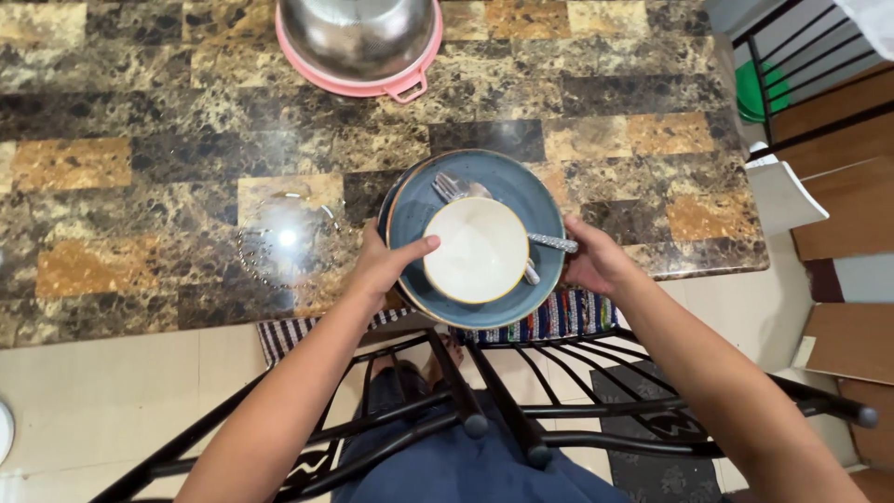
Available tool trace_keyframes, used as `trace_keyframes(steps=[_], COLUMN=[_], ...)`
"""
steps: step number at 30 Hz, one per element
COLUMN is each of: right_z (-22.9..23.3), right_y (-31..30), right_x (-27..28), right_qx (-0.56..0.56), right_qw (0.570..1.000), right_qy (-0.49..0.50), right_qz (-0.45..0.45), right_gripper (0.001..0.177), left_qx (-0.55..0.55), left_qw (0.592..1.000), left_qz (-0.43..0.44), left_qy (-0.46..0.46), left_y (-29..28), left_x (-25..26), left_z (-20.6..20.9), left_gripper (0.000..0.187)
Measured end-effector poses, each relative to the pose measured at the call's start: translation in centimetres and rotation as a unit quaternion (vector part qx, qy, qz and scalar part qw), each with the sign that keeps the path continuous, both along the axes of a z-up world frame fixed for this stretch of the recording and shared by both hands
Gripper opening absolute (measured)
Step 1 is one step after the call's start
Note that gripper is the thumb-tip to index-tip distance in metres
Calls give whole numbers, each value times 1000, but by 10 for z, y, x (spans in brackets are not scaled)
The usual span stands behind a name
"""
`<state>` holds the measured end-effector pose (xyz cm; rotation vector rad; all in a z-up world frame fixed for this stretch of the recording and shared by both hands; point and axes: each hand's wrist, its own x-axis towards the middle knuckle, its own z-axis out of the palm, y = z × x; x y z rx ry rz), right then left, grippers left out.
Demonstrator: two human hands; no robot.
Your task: Clear used dishes and cutlery from a dining table and wipe it down with a cleaning spray and cloth.
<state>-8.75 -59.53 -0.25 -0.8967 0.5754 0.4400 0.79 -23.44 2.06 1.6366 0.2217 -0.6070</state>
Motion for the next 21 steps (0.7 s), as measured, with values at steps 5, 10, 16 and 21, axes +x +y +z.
trace_keyframes(steps=[5, 10, 16, 21], right_z=[36, 42, 40, 94], right_y=[41, 48, 43, 29], right_x=[2, 2, -12, -23], right_qx=[-149, -135, -134, -171], right_qw=[989, 990, 988, 976], right_qy=[-17, -21, -55, -39], right_qz=[17, -21, -52, -132], right_gripper=[82, 81, 68, 59], left_qx=[-35, -31, -85, -98], left_qw=[999, 999, 996, 990], left_qz=[4, -5, -9, -68], left_qy=[22, 1, -19, -70], left_y=[-3, -7, -14, -43], left_x=[-1, 0, 9, 24], left_z=[11, 16, 26, 99], left_gripper=[133, 126, 109, 104])
